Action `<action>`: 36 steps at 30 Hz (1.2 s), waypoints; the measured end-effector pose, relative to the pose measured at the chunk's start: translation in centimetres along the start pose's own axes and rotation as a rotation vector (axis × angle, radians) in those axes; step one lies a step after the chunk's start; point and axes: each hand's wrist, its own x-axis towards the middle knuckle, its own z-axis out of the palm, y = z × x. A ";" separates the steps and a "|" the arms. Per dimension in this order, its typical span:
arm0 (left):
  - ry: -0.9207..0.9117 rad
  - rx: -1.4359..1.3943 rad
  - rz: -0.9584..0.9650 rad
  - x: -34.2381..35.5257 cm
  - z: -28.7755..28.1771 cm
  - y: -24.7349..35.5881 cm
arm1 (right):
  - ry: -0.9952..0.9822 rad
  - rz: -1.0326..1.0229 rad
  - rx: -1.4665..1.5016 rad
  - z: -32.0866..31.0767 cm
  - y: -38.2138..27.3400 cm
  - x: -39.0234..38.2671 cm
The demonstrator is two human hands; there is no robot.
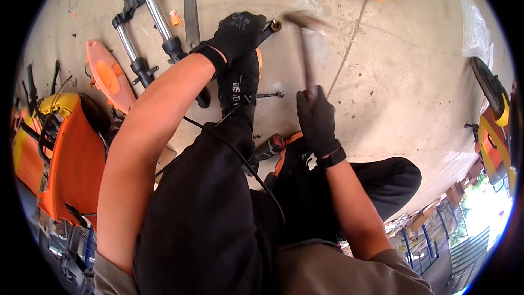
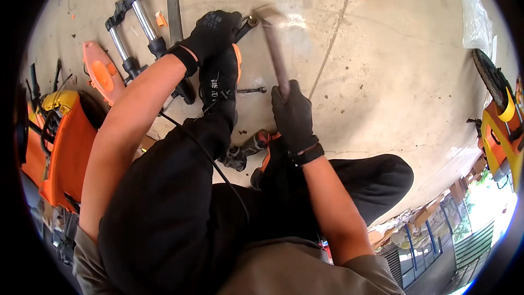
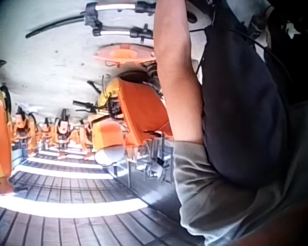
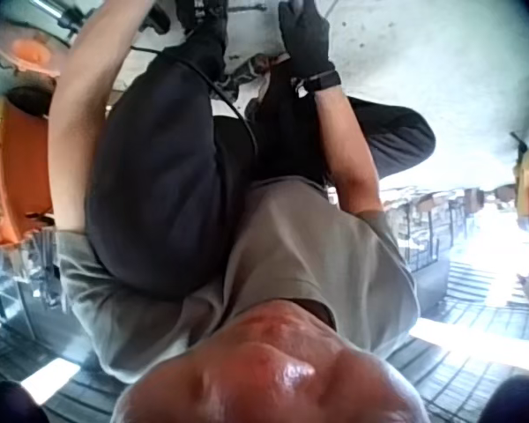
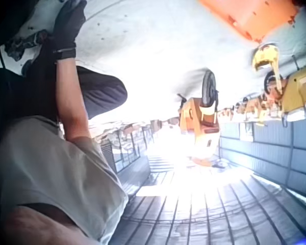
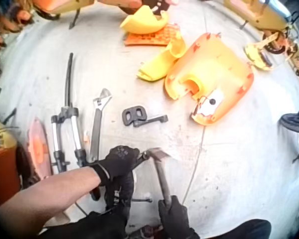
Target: The person uses a hammer to drive a metal pin into a small metal plate, then fits the plate onto a larger motorcycle component and continues hammering to secure it.
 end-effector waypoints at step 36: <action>-0.102 0.044 -0.065 -0.7 0.2 1.3 | -0.115 -0.015 -0.067 -0.9 -1.4 -1.1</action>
